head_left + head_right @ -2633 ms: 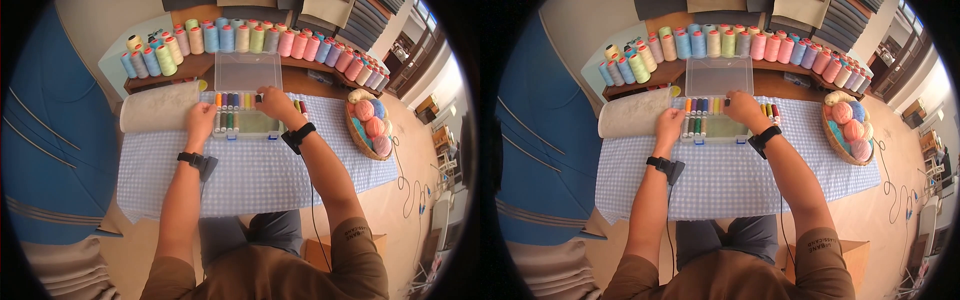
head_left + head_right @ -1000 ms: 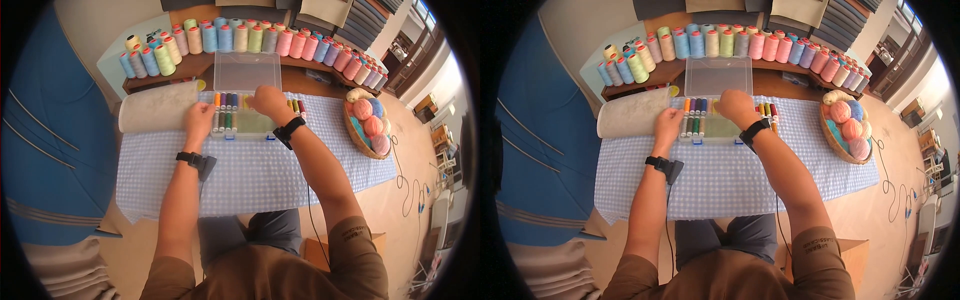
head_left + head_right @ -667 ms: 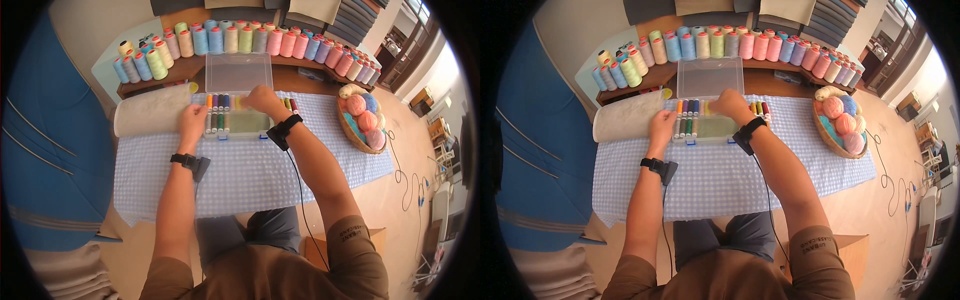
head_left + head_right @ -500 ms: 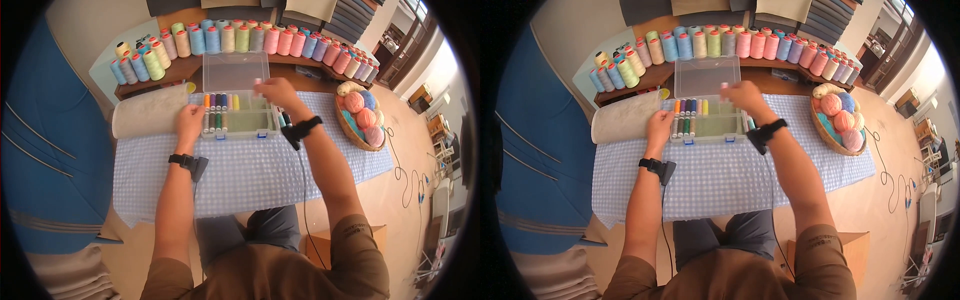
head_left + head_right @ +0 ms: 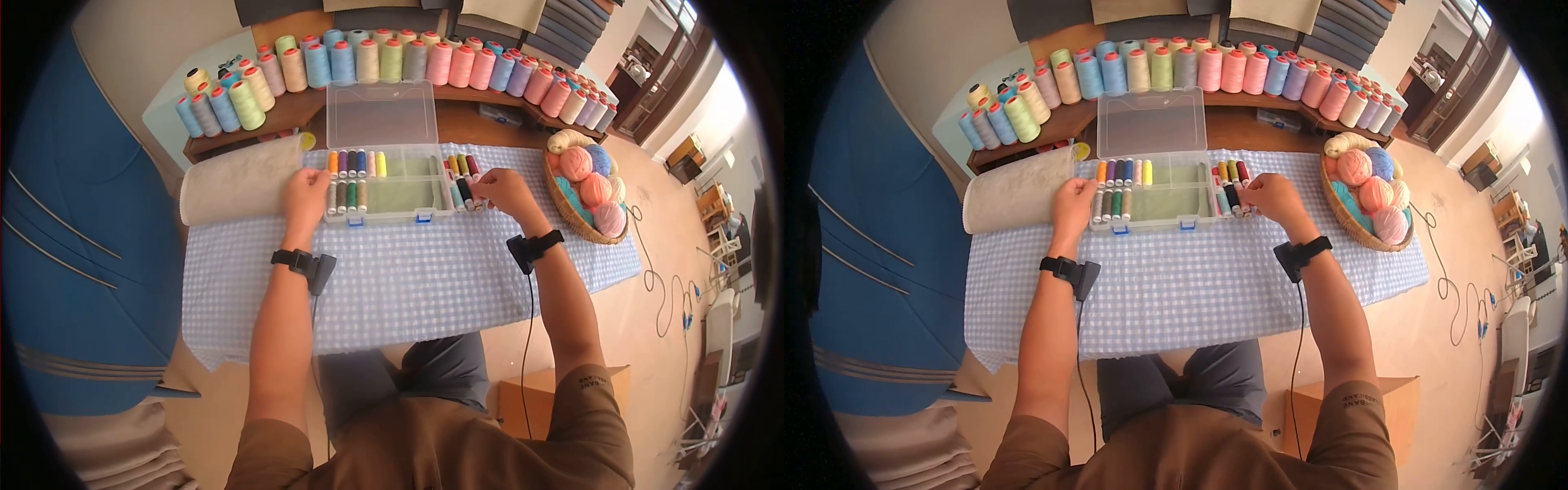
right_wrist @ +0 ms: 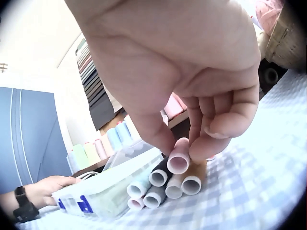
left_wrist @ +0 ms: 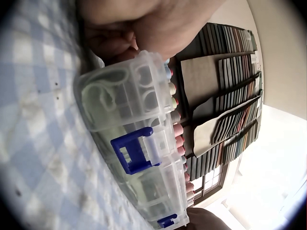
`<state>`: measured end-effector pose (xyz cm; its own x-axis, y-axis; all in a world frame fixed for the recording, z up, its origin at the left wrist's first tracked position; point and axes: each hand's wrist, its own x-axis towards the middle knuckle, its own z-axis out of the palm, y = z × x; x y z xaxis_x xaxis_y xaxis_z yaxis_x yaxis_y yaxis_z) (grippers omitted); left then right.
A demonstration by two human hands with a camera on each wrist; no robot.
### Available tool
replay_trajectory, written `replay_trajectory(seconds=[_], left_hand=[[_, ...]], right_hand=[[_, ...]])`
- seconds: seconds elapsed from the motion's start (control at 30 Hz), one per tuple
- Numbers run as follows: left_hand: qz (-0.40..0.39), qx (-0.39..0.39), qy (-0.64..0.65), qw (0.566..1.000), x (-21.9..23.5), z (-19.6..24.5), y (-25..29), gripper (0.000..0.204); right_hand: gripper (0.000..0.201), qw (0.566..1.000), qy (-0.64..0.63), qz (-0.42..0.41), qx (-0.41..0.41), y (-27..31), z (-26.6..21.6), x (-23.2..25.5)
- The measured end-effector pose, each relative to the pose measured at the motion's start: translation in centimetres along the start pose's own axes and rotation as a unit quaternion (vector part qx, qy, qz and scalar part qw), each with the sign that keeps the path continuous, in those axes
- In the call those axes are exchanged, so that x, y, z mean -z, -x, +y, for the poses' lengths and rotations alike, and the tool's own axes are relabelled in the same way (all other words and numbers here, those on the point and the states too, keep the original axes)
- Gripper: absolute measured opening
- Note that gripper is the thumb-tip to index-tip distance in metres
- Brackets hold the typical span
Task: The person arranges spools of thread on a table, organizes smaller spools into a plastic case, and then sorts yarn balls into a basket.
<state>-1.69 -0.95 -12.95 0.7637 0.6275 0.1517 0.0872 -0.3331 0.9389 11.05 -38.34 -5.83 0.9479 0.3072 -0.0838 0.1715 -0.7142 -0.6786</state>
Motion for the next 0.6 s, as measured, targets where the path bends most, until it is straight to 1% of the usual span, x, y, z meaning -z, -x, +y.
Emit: replay_trajectory(seconds=[0.1,0.2,0.3,0.4,0.5,0.6], left_hand=[[0.004,-0.003,0.002,1.0,0.0,-0.2,-0.1,0.033],[-0.002,-0.006,0.018,1.0,0.0,-0.1,0.0,0.032],[-0.003,-0.009,0.032,0.999,0.0,-0.1,0.2,0.03],[0.001,-0.006,0.024,1.0,0.0,0.2,0.1,0.03],[-0.001,-0.005,0.026,1.0,-0.1,-0.2,-0.1,0.03],[-0.004,-0.001,0.023,1.0,-0.1,-0.3,-0.2,0.03]], right_hand=[[0.031,0.984,0.082,0.118,0.103,0.5,-1.1,-0.3],[0.031,0.982,0.055,0.12,0.134,1.3,-4.7,-0.8],[0.032,0.972,0.022,0.087,0.218,1.0,-7.9,-2.8],[0.037,0.971,0.038,0.039,0.232,-0.7,-10.6,-5.8],[0.042,0.958,0.208,-0.006,0.199,-3.6,-12.7,-8.9],[0.045,0.97,0.2,-0.01,0.141,-2.9,-15.3,-9.8]])
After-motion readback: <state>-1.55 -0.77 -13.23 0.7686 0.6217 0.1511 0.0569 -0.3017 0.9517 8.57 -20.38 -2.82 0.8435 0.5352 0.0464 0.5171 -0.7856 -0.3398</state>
